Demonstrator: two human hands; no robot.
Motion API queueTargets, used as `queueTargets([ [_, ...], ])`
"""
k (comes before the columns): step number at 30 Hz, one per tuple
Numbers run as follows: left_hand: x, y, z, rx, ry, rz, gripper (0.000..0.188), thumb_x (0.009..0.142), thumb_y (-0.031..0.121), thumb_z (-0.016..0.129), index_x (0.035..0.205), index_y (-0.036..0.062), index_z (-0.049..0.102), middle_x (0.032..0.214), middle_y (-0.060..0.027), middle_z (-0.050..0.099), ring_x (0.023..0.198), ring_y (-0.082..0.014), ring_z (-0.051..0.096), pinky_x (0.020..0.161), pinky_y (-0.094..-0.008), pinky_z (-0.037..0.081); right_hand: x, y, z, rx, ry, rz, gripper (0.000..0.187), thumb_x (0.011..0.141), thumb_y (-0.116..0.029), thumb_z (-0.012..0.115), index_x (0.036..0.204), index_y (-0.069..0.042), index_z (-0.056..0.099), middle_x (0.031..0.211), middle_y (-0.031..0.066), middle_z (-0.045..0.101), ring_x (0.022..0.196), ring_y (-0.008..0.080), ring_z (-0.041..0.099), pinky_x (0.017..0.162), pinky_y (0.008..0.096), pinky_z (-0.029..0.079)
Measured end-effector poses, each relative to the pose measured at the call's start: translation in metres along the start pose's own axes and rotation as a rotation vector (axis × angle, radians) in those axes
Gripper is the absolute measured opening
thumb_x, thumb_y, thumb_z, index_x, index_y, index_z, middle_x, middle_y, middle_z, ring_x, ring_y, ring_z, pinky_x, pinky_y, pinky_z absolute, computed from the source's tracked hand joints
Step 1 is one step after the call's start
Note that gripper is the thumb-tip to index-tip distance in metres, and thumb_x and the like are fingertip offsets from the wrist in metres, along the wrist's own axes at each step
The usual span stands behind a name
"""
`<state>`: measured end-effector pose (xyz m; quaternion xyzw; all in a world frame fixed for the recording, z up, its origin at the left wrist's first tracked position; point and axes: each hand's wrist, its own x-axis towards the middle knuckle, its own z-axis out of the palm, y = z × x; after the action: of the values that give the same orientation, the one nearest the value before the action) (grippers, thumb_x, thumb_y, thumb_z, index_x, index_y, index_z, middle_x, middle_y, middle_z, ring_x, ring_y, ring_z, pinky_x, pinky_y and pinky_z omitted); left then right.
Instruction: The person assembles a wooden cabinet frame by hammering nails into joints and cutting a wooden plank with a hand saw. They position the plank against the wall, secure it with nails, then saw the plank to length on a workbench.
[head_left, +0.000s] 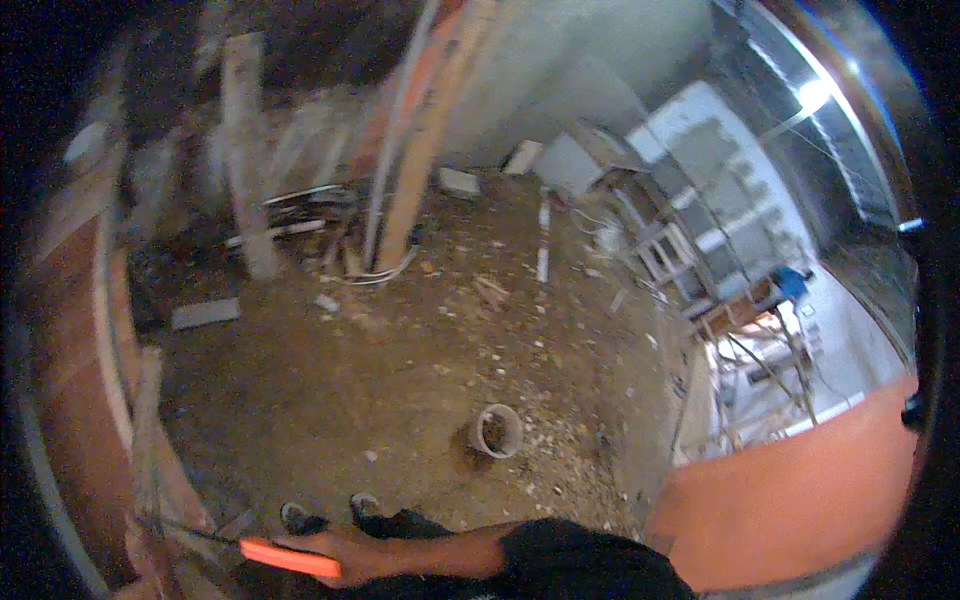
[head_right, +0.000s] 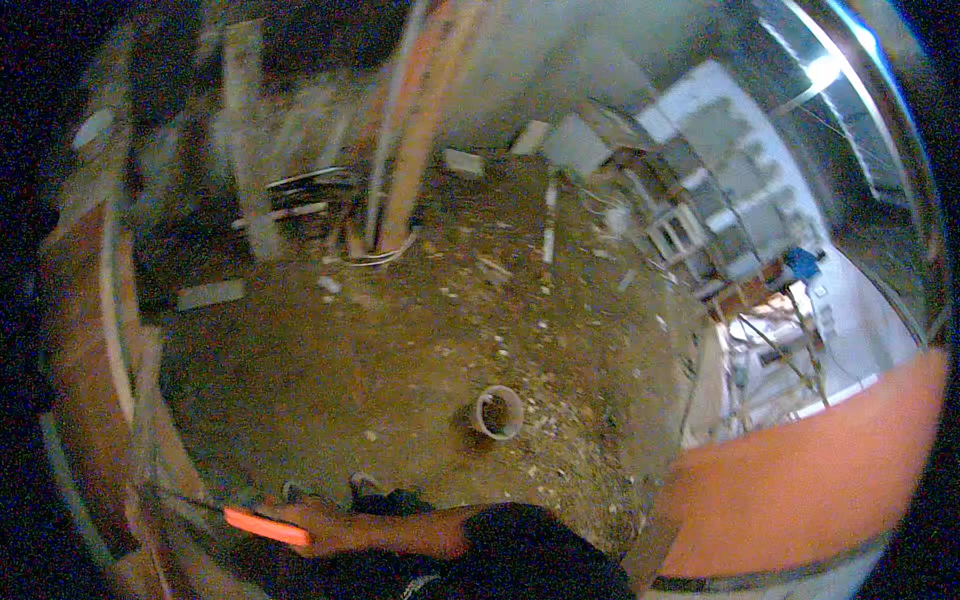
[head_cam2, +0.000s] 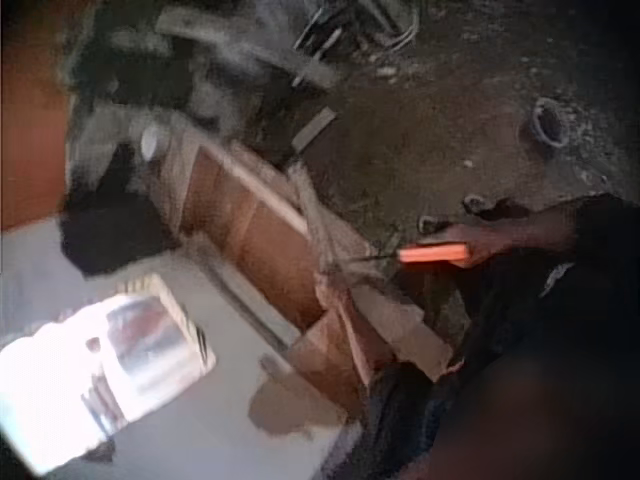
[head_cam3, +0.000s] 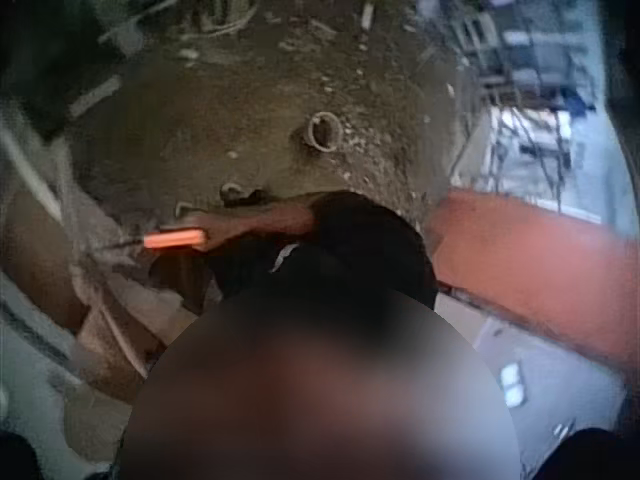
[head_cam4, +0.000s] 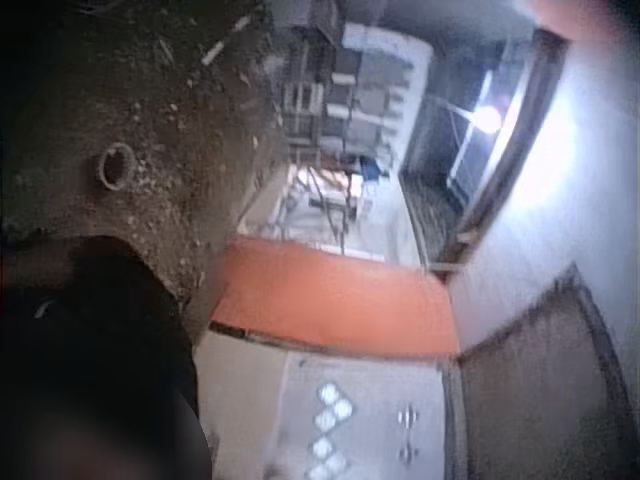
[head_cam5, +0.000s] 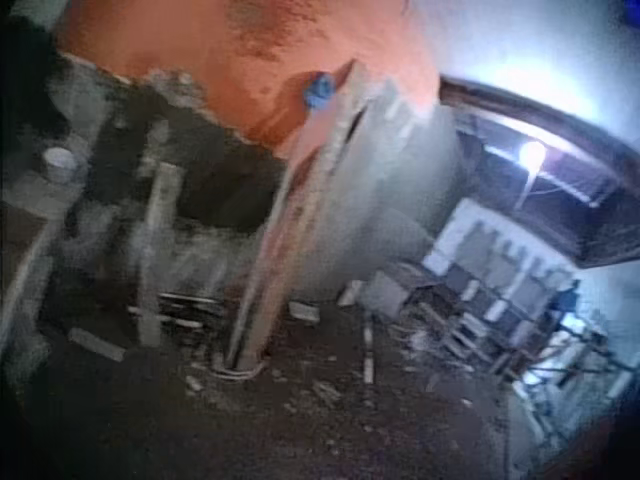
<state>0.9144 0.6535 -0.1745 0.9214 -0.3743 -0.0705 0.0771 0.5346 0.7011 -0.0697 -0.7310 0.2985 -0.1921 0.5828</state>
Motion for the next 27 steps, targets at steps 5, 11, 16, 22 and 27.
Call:
queueTargets([
  [5,0.007,-0.043,0.006,-0.122,-0.041,-0.13,0.047,0.1,0.043,0.05,0.102,0.003,0.074,0.099,-0.0195,0.075,0.086,-0.0323,0.071,0.074,-0.0442,0.056,0.074,0.033,0.052,0.002,-0.043,0.063,0.054,0.077,-0.011,0.067,0.13,-0.009,0.06,0.098,0.0207,0.07,0.082,0.034,0.069,0.074,0.0468,0.053],
  [11,-0.009,-0.108,0.008,-0.163,-0.172,-0.092,0.039,0.097,0.04,0.056,0.116,0.0077,0.068,0.099,-0.0217,0.074,0.085,-0.0371,0.07,0.071,-0.0479,0.056,0.148,0.044,0.115,0.183,-0.001,0.033,0.043,0.081,-0.025,0.074,0.119,-0.005,0.066,0.097,0.0184,0.073,0.087,0.0351,0.071,0.075,0.0482,0.055],
  [16,-0.02,-0.105,0.012,0.33,-0.008,0.227,0.049,0.088,0.039,0.069,0.125,0.009,0.057,0.081,-0.0195,0.07,0.075,-0.0395,0.071,0.062,-0.051,0.056,-0.009,0.006,0.006,-0.163,-0.178,0.254,0.075,0.086,-0.014,0.068,0.155,-0.018,0.04,0.097,0.0183,0.074,0.081,0.0407,0.072,0.07,0.0486,0.058],
  [22,-0.006,-0.065,-0.027,0.258,-0.118,0.096,0.036,0.082,0.03,0.073,0.109,0.0084,0.062,0.094,-0.0201,0.073,0.089,-0.041,0.072,0.071,-0.0548,0.057,0.162,0.05,0.077,-0.121,-0.041,0.11,0.037,0.082,-0.014,0.068,0.118,-0.005,0.065,0.091,0.0233,0.071,0.083,0.0431,0.07,0.072,0.0461,0.056],
  [27,0.032,-0.059,-0.046,0.198,-0.109,0.055,0.022,0.096,0.028,0.052,0.104,0.0118,0.065,0.096,-0.0165,0.075,0.088,-0.0408,0.072,0.074,-0.0553,0.058,0.207,0.053,0.097,-0.068,-0.058,0.093,0.034,0.085,-0.017,0.069,0.116,-0.003,0.065,0.092,0.0178,0.072,0.082,0.0316,0.071,0.074,0.0417,0.056],
])
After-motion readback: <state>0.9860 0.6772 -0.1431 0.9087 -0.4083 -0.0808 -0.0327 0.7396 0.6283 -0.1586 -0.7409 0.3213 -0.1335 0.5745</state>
